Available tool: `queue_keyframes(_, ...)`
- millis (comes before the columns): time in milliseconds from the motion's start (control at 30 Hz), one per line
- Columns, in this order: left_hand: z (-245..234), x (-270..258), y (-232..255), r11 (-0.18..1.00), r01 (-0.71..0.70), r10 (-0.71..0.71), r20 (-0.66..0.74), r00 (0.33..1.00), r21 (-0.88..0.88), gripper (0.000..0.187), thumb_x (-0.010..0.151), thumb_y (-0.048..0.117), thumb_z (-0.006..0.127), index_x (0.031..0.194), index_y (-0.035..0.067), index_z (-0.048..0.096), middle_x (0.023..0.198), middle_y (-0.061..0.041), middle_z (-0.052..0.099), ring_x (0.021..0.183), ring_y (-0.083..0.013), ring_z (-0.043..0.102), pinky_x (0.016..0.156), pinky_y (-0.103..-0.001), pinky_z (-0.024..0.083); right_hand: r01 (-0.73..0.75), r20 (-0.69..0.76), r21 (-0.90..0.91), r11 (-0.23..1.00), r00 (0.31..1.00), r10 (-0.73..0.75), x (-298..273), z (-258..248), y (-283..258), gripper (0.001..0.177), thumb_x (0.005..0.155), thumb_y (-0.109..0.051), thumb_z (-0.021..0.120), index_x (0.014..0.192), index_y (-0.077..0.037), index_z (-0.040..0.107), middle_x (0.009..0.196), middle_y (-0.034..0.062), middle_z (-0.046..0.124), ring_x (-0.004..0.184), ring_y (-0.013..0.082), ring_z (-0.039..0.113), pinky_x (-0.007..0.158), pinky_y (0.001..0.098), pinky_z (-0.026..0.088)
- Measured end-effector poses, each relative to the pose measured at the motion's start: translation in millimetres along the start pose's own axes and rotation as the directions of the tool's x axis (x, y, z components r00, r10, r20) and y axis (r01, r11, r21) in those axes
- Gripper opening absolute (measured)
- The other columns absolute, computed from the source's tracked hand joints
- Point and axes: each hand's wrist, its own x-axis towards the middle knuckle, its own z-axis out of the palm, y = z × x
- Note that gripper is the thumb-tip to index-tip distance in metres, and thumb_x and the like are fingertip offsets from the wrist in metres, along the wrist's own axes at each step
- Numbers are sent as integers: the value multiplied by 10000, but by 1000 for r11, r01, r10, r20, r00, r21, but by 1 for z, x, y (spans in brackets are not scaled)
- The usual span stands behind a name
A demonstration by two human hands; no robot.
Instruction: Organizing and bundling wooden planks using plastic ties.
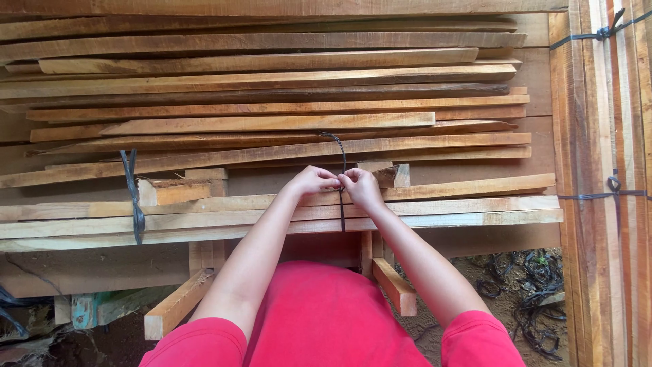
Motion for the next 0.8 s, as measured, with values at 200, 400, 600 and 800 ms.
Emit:
queue_keyframes(200, 1, -5, 2, 998, -32, 34, -45, 998, 53, 205, 843, 403, 740, 1030, 351, 807, 905, 146, 798, 961, -50, 734, 838, -221, 534, -14, -33, 101, 995, 999, 17, -12, -5, -11, 255, 811, -353, 806, 1008, -208, 733, 859, -28, 773, 925, 196, 728, 854, 371, 542)
queue_keyframes(400, 6, -3, -4, 993, -107, 111, -82, 990, 51, 174, 867, 372, 730, 1016, 320, 803, 899, 121, 797, 948, -56, 732, 856, -231, 536, 461, -145, 75, 884, 882, -448, -43, -16, -24, 195, 872, -67, 763, 1037, -166, 800, 931, 72, 778, 921, 271, 749, 791, 348, 584)
queue_keyframes(600, 5, -12, -4, 989, -146, 145, -77, 986, 1, 173, 868, 336, 742, 1015, 270, 805, 899, 82, 802, 972, -74, 741, 884, -245, 540, 616, -90, -166, 770, 768, -634, -37, -15, -22, 150, 910, -28, 700, 1032, -60, 781, 918, 135, 712, 899, 348, 713, 771, 417, 592)
queue_keyframes(800, 9, -4, -13, 990, -137, 141, -110, 984, 38, 163, 860, 366, 748, 995, 301, 813, 862, 102, 792, 932, -67, 731, 849, -249, 537, 484, 14, -216, 848, 870, -493, -14, -3, 8, 83, 940, -136, 673, 962, -84, 734, 849, 135, 693, 872, 379, 711, 779, 476, 567)
